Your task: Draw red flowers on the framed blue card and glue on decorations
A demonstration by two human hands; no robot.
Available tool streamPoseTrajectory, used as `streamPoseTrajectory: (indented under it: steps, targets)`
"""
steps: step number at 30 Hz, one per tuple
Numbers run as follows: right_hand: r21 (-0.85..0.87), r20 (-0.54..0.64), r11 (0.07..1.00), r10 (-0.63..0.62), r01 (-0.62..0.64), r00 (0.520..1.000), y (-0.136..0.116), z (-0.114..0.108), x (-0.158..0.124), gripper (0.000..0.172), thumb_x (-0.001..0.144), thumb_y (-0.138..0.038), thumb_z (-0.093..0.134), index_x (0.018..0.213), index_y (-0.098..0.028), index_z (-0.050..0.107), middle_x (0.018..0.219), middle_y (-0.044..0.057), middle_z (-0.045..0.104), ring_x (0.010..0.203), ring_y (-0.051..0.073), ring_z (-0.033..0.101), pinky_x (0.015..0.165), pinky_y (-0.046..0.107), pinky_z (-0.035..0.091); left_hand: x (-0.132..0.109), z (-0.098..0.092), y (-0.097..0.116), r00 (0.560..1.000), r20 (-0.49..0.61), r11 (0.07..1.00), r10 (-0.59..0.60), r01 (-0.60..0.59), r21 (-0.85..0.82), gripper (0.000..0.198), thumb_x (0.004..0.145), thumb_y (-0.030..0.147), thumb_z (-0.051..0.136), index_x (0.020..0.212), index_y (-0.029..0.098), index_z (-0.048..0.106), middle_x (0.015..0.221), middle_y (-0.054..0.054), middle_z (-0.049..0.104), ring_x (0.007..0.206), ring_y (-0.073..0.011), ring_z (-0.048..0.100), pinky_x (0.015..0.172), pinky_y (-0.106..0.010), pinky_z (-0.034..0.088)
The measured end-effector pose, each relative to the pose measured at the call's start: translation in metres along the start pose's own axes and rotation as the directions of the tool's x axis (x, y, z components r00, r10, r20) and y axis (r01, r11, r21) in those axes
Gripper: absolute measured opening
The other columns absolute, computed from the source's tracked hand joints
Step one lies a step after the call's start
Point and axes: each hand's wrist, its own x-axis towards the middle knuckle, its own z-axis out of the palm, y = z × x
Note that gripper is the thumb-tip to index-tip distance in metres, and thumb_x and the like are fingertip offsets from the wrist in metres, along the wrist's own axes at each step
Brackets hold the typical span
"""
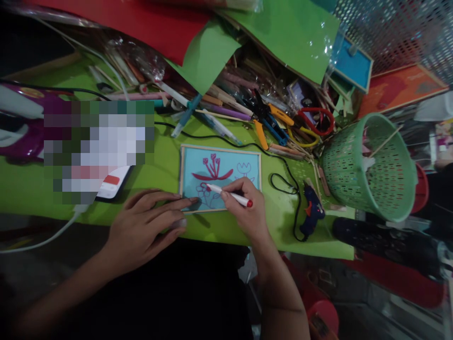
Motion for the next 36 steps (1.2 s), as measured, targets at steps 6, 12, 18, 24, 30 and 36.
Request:
streamPoseTrajectory:
  steps: [6, 12, 18, 24, 30, 36]
  targets:
    - [0.019, 0.001, 1.0, 0.005, -0.005, 1.0, 0.0009, -0.0009, -0.0001, 0.009, 0.083, -0.03, 0.075, 0.082, -0.023, 0.069, 0.07, -0.002, 0.068, 0.059, 0.013, 0.054, 0.052, 0.025, 0.04, 0.0002, 0.0001, -0.0002, 1.0, 0.005, 1.0, 0.0, 0.0, -0.002, 0.01, 0.098, 0.026, 0.065, 0.108, 0.026, 0.069, 0.124, 0.001, 0.079, 0.113, -0.0267, 0.069, 0.098, -0.048, 0.047]
    - [0.017, 0.008, 1.0, 0.01, -0.01, 1.0, 0.0014, -0.002, -0.0008, 0.01, 0.083, -0.031, 0.075, 0.082, -0.024, 0.069, 0.069, -0.002, 0.066, 0.059, 0.013, 0.053, 0.052, 0.025, 0.039, 0.0017, -0.0006, 0.0008, 1.0, -0.007, 1.0, 0.001, -0.001, 0.007, 0.012, 0.099, 0.026, 0.063, 0.109, 0.028, 0.07, 0.124, 0.002, 0.079, 0.111, -0.0263, 0.07, 0.096, -0.047, 0.047]
    - [0.028, 0.021, 0.999, 0.018, -0.018, 1.0, 0.0016, -0.0026, -0.0009, 0.011, 0.082, -0.032, 0.076, 0.082, -0.024, 0.069, 0.072, -0.001, 0.069, 0.062, 0.014, 0.056, 0.054, 0.026, 0.041, 0.0015, -0.0003, 0.0008, 1.0, -0.01, 1.0, 0.002, -0.002, 0.001, 0.01, 0.099, 0.026, 0.063, 0.106, 0.028, 0.07, 0.123, 0.002, 0.08, 0.112, -0.0261, 0.07, 0.098, -0.048, 0.047]
    - [0.046, 0.027, 0.999, 0.024, -0.025, 0.999, 0.0019, -0.0028, -0.0016, 0.01, 0.083, -0.031, 0.077, 0.083, -0.024, 0.07, 0.074, -0.001, 0.071, 0.064, 0.014, 0.058, 0.054, 0.025, 0.041, -0.0002, 0.0003, -0.0005, 1.0, 0.001, 1.0, 0.01, -0.01, 0.006, 0.009, 0.099, 0.026, 0.063, 0.106, 0.025, 0.069, 0.126, 0.001, 0.079, 0.113, -0.0272, 0.069, 0.098, -0.048, 0.047]
    - [0.018, 0.04, 1.0, 0.019, -0.02, 0.999, 0.0034, -0.0032, -0.0018, 0.011, 0.084, -0.033, 0.078, 0.084, -0.023, 0.071, 0.073, -0.001, 0.07, 0.061, 0.013, 0.056, 0.053, 0.025, 0.041, 0.0011, -0.0001, 0.0003, 1.0, 0.001, 1.0, 0.009, -0.009, 0.002, 0.011, 0.099, 0.026, 0.063, 0.108, 0.025, 0.069, 0.126, 0.001, 0.079, 0.112, -0.0267, 0.069, 0.098, -0.048, 0.046]
    - [0.0, 0.034, 1.0, 0.007, -0.007, 0.999, 0.0004, -0.0015, -0.0005, 0.011, 0.083, -0.032, 0.079, 0.084, -0.023, 0.073, 0.07, -0.002, 0.068, 0.059, 0.012, 0.054, 0.051, 0.024, 0.039, -0.0007, 0.0004, -0.0004, 1.0, 0.0, 1.0, 0.009, -0.009, 0.003, 0.008, 0.1, 0.025, 0.063, 0.105, 0.025, 0.068, 0.127, 0.002, 0.079, 0.113, -0.0268, 0.068, 0.099, -0.048, 0.045]
